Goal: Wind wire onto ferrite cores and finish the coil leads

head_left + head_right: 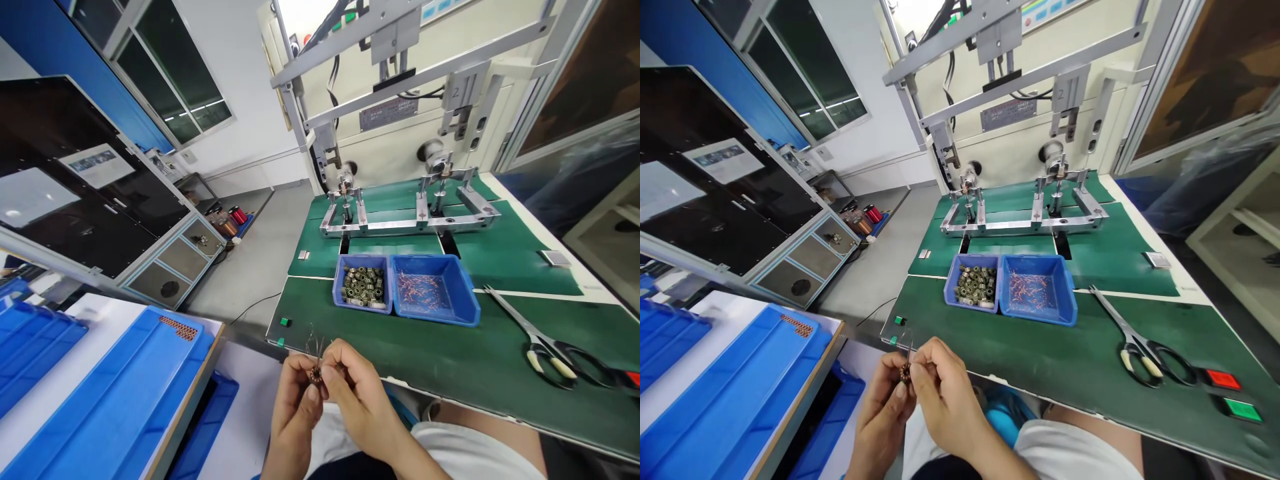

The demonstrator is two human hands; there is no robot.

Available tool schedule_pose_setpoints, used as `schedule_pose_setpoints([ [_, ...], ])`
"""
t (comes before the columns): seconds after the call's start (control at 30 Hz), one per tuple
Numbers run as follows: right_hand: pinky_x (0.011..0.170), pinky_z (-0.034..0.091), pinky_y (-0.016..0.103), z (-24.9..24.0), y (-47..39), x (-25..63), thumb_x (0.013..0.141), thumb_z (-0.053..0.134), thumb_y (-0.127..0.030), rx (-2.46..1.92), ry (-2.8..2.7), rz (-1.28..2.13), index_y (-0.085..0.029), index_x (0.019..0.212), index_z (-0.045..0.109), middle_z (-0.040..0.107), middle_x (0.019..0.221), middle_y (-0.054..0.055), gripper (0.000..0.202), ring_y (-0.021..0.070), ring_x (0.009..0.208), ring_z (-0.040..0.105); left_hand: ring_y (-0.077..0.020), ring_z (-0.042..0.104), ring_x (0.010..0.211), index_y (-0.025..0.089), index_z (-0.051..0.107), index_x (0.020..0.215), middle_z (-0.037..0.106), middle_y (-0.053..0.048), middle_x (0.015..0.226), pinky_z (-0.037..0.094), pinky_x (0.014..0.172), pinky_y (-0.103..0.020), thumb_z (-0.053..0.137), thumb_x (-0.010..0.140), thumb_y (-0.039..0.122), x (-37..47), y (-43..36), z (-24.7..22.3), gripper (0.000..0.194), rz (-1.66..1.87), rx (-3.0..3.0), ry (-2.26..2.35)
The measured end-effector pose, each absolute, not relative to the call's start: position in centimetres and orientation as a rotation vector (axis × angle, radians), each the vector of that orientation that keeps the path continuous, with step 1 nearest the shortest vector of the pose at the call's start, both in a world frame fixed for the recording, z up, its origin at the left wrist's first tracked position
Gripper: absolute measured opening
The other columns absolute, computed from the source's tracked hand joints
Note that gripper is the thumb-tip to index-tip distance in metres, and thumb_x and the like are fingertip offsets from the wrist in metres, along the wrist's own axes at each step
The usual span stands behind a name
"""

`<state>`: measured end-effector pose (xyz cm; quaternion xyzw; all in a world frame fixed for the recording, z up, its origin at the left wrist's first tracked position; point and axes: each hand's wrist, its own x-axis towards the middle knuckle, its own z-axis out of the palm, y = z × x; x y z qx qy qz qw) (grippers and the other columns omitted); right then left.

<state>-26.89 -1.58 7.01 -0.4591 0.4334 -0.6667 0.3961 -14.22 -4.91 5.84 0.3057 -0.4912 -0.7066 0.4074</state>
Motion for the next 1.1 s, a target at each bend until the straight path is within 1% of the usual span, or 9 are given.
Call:
schedule_pose_setpoints([
  [0.13,0.04,0.019,0.018,6.1,-2.6,-26.0,0.086,0.06,-0.055,-0.662,0.663,-1.653,-0.021,0.073,0.044,0.035,0.049,-0.012,0.04,0.0042,0.04,0.021,-0.003,0.024,0.045,0.025,0.066,0.087,0.044,0.007,0.058,0.023,0.043,-0.014,0.076,0.08,0.034,-15.4,-5.0,6.5,0.016,-2.03,0.577,-0.959],
  [0.23,0.038,0.013,0.018,5.7,-3.1,-25.9,0.082,0.065,-0.057,-0.497,0.662,-1.7,-0.022,0.072,0.045,0.021,0.044,-0.016,0.042,0.0035,0.038,0.01,-0.003,0.026,0.045,0.024,0.065,0.088,0.045,0.007,0.059,0.024,0.043,-0.014,0.078,0.078,0.034,-15.7,-4.8,6.4,0.019,-1.989,0.619,-0.943],
  [0.33,0.038,0.014,0.019,5.8,-2.9,-26.5,0.085,0.062,-0.057,-0.592,0.92,-1.819,-0.021,0.075,0.048,0.023,0.048,-0.014,0.04,0.0048,0.04,0.014,-0.0054,0.039,0.053,0.025,0.064,0.095,0.055,0.003,0.07,0.033,0.048,-0.014,0.076,0.08,0.036,-15.4,-4.4,6.0,0.022,-1.786,0.777,-1.038],
  [0.43,0.042,0.023,0.02,6.3,-2.2,-27.1,0.091,0.058,-0.045,-0.896,1.204,-1.938,-0.018,0.073,0.054,0.036,0.058,-0.008,0.032,0.0065,0.046,0.027,-0.0112,0.055,0.073,0.026,0.061,0.105,0.06,-0.001,0.085,0.047,0.067,-0.018,0.064,0.09,0.034,-14.8,-4.5,5.2,0.018,-1.484,0.849,-1.259],
  [0.53,0.046,0.031,0.021,6.8,-1.5,-27.2,0.09,0.059,-0.031,-1.199,1.335,-1.913,-0.018,0.077,0.061,0.047,0.069,-0.003,0.019,0.0071,0.05,0.038,-0.0142,0.06,0.088,0.027,0.059,0.11,0.063,-0.003,0.098,0.05,0.079,-0.022,0.056,0.095,0.028,-14.4,-4.8,4.6,0.016,-1.218,0.836,-1.518],
  [0.63,0.048,0.035,0.021,7.0,-1.2,-26.8,0.09,0.059,-0.027,-1.317,1.382,-1.853,-0.018,0.08,0.062,0.051,0.072,-0.002,0.013,0.0084,0.054,0.045,-0.0147,0.062,0.09,0.027,0.059,0.112,0.063,-0.004,0.1,0.051,0.079,-0.023,0.058,0.094,0.025,-14.7,-4.7,4.3,0.018,-1.069,0.831,-1.607],
  [0.8,0.052,0.034,0.023,6.8,-1.6,-26.7,0.094,0.053,-0.039,-1.139,1.228,-1.76,-0.018,0.071,0.056,0.045,0.068,-0.003,0.031,0.0096,0.056,0.041,-0.0106,0.059,0.074,0.027,0.059,0.101,0.06,0.0,0.092,0.048,0.063,-0.018,0.065,0.089,0.033,-15.8,-3.6,5.4,0.015,-1.386,0.892,-1.236],
  [0.9,0.049,0.031,0.022,6.6,-2.0,-26.7,0.091,0.056,-0.052,-0.934,1.048,-1.723,-0.018,0.072,0.052,0.042,0.063,-0.005,0.039,0.0087,0.054,0.036,-0.0033,0.045,0.052,0.029,0.061,0.095,0.059,0.004,0.08,0.035,0.047,-0.013,0.074,0.082,0.034,-15.9,-3.5,6.0,0.019,-1.654,0.847,-1.034],
  [1.1,0.041,0.025,0.018,6.6,-2.1,-26.1,0.089,0.059,-0.057,-0.822,0.822,-1.699,-0.02,0.072,0.045,0.036,0.054,-0.01,0.043,0.0049,0.043,0.03,-0.0016,0.034,0.043,0.025,0.072,0.093,0.049,0.007,0.055,0.028,0.042,-0.011,0.078,0.077,0.041,-15.6,-4.5,6.0,0.023,-1.928,0.732,-0.869],
])
